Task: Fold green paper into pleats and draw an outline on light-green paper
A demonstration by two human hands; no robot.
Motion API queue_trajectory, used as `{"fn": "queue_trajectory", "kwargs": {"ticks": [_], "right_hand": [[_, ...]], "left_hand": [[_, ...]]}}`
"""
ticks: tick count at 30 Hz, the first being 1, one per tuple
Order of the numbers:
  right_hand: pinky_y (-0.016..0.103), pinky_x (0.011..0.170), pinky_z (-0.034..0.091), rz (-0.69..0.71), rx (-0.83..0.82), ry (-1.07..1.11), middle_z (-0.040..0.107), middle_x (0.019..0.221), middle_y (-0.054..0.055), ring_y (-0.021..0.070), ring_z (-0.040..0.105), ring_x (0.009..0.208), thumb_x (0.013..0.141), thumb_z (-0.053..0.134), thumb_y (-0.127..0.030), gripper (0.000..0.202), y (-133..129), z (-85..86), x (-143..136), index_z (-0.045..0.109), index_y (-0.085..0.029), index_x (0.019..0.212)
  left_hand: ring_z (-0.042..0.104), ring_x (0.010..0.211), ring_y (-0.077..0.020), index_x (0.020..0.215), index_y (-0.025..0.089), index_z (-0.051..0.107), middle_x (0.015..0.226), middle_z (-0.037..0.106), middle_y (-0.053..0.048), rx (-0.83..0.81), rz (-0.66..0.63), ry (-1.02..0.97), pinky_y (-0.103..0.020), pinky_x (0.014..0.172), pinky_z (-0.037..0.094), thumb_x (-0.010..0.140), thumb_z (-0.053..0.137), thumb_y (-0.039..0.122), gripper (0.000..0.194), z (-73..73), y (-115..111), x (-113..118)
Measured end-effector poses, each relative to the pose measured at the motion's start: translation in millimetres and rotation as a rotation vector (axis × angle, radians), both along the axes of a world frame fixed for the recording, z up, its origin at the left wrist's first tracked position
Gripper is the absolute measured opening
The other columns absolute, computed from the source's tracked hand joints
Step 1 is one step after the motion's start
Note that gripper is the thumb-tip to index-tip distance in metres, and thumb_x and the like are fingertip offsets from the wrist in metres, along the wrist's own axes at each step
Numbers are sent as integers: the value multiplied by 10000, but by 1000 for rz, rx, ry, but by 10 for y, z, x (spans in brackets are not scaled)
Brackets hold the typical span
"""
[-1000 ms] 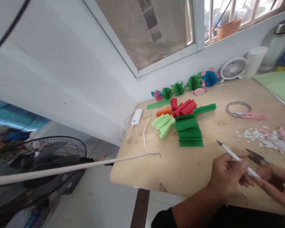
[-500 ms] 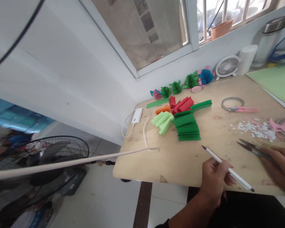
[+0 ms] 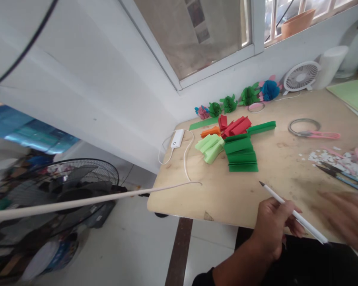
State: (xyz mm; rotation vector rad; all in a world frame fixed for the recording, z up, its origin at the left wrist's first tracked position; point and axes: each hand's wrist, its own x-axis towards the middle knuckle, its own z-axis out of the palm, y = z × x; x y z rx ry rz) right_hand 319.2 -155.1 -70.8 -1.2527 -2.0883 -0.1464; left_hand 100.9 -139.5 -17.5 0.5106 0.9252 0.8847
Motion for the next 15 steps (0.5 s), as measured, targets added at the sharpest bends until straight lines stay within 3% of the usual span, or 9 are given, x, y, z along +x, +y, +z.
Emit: {"fn": "queue_trajectory", "kwargs": {"ticks": [4, 8, 11, 15], "right_hand": [[397, 713, 502, 109, 77, -71, 633, 1154, 47, 230, 592, 997, 799, 540, -426, 632, -170, 194, -439, 460, -250, 1401], [357, 785, 522, 174, 65, -29, 605, 1202, 79, 222, 572, 1066, 794, 565, -375, 681, -136, 407, -675, 409, -201, 1434], [328, 793, 520, 196, 46, 19, 591, 1206, 123, 215, 575, 1044, 802, 564, -335, 678, -81, 529, -782, 401, -153, 1434], [299, 771, 521, 189, 28, 77, 605, 1137, 114, 200, 587, 995, 818, 555, -304, 648, -29, 525, -888, 403, -169, 1433]], "left_hand": [[452, 337, -70, 649, 123, 597, 412, 528, 19, -8, -64, -114, -202, 392, 320, 640, 750, 567, 469, -20, -27, -47], [379, 334, -34, 549, 130, 557, 384, 464, 45, -20, -120, -110, -201, 390, 240, 628, 797, 517, 462, 12, -49, -71], [391, 381, -33, 600, 126, 587, 449, 484, 52, -56, -105, -103, -199, 399, 233, 600, 823, 513, 453, 74, -55, -86], [400, 396, -33, 638, 128, 592, 484, 496, 51, -71, -111, -79, -196, 399, 237, 602, 816, 504, 439, 99, -62, -115]]}}
